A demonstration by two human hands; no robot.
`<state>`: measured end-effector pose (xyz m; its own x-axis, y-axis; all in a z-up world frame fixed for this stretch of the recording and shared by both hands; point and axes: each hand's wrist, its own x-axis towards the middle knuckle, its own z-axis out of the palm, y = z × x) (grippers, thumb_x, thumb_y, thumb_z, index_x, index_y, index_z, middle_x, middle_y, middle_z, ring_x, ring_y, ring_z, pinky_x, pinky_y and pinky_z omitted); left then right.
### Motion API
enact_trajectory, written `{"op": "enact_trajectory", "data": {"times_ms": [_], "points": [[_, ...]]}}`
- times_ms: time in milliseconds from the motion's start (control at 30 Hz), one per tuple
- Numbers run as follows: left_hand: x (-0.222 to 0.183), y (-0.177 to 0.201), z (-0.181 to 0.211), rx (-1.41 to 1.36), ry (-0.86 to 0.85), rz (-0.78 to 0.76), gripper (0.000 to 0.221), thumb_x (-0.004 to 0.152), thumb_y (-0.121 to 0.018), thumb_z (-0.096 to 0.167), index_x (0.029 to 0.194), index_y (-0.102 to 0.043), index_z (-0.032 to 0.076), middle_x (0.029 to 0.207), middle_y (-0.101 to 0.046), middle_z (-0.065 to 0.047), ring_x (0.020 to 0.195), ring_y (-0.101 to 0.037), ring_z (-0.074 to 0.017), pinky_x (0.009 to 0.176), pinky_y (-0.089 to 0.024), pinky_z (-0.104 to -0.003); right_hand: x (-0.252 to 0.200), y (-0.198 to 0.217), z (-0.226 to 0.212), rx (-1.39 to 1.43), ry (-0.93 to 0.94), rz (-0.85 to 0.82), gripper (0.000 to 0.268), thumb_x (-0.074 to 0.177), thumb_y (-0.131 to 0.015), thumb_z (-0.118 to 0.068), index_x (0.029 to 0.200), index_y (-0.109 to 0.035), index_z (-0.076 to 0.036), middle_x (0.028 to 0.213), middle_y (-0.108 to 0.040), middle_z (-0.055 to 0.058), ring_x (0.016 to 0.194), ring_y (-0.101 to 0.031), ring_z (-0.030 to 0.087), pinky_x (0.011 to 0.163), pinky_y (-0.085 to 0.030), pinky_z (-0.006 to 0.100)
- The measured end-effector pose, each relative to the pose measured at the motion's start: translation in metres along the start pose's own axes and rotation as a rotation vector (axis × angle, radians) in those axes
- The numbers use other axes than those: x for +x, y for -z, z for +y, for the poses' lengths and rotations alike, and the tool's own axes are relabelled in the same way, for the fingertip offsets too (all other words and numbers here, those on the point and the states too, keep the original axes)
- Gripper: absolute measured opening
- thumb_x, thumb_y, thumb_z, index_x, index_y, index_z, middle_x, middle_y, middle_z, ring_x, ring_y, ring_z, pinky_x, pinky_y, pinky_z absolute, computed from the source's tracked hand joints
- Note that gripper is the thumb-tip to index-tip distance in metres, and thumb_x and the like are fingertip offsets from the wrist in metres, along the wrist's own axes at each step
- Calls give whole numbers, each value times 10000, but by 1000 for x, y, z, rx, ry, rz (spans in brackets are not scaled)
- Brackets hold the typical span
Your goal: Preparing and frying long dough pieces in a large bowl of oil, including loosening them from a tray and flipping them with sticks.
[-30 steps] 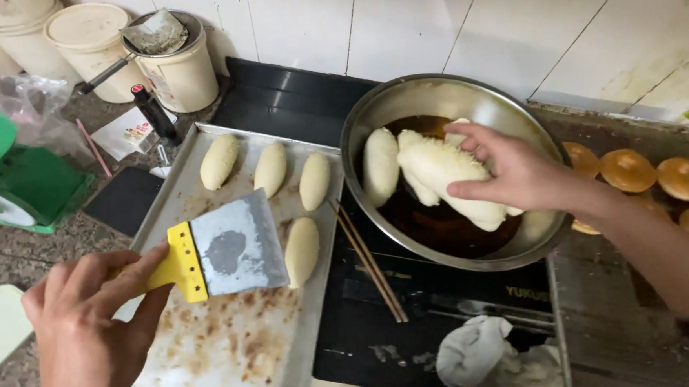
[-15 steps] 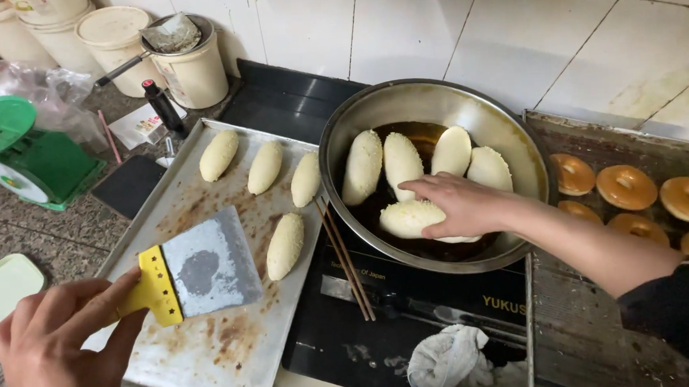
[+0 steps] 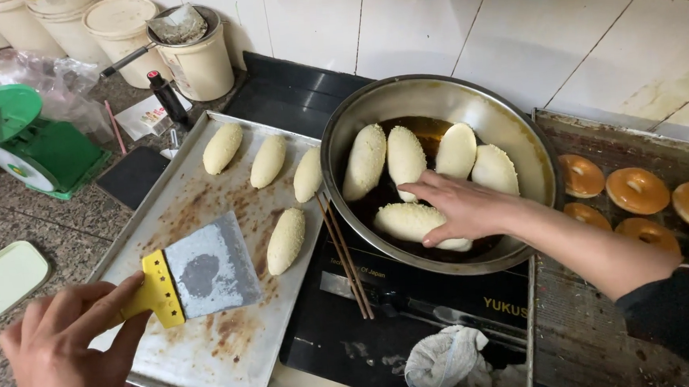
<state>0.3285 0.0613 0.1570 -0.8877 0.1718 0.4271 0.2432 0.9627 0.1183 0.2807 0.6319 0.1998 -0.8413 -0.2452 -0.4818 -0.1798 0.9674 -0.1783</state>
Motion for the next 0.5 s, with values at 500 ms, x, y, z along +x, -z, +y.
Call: {"op": "enact_trajectory", "data": {"times_ms": [500], "points": [[-86, -132, 37, -268, -197, -513, 484, 860, -916, 411, 1339, -855, 441, 1115, -819, 28, 1017, -726, -292, 895, -578, -481, -93, 24, -13, 346, 29, 570, 582, 988, -821, -304, 1544, -705, -178, 1135, -682, 28, 977, -616, 164, 929, -578, 333]]}}
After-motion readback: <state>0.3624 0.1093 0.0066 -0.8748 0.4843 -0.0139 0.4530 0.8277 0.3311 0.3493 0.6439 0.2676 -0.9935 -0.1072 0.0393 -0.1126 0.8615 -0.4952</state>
